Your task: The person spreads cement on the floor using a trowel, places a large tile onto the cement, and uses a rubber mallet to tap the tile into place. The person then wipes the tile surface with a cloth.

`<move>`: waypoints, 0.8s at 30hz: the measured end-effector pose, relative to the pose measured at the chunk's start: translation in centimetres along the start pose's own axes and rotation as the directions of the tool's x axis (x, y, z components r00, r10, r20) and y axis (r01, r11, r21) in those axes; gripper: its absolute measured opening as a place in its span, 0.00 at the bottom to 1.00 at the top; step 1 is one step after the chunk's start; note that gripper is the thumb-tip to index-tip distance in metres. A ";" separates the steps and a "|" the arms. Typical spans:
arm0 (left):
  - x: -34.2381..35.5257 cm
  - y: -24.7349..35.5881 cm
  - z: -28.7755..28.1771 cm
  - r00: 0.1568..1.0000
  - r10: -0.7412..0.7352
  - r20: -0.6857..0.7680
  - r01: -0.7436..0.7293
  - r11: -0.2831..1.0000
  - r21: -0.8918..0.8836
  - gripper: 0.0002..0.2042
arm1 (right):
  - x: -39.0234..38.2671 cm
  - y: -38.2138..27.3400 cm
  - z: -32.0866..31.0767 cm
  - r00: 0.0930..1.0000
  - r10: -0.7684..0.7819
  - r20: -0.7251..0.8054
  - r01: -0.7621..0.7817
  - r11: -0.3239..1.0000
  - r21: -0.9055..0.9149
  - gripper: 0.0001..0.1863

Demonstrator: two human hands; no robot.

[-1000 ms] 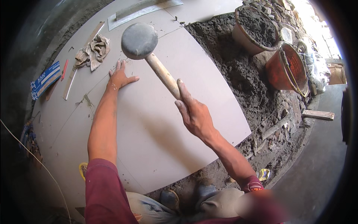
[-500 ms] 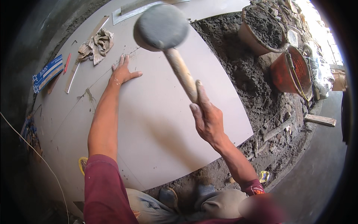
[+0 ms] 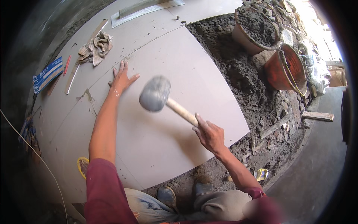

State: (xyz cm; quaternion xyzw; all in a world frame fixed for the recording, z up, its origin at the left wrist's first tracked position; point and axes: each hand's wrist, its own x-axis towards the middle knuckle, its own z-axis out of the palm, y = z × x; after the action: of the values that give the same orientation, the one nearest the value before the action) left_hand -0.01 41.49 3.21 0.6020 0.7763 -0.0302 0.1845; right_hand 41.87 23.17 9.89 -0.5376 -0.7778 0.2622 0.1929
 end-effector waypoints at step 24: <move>-3.8 0.4 3.6 0.943 0.058 -0.329 -0.010 0.989 0.144 0.37 | 43.2 8.5 7.8 0.988 -0.026 -0.152 -0.058 0.849 -0.526 0.40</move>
State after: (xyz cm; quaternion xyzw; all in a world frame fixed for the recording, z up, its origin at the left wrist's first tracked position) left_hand 2.03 37.12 1.21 0.6234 0.7816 0.0203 0.0087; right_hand 28.53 64.53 -0.69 -0.5950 -0.7981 -0.0021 0.0946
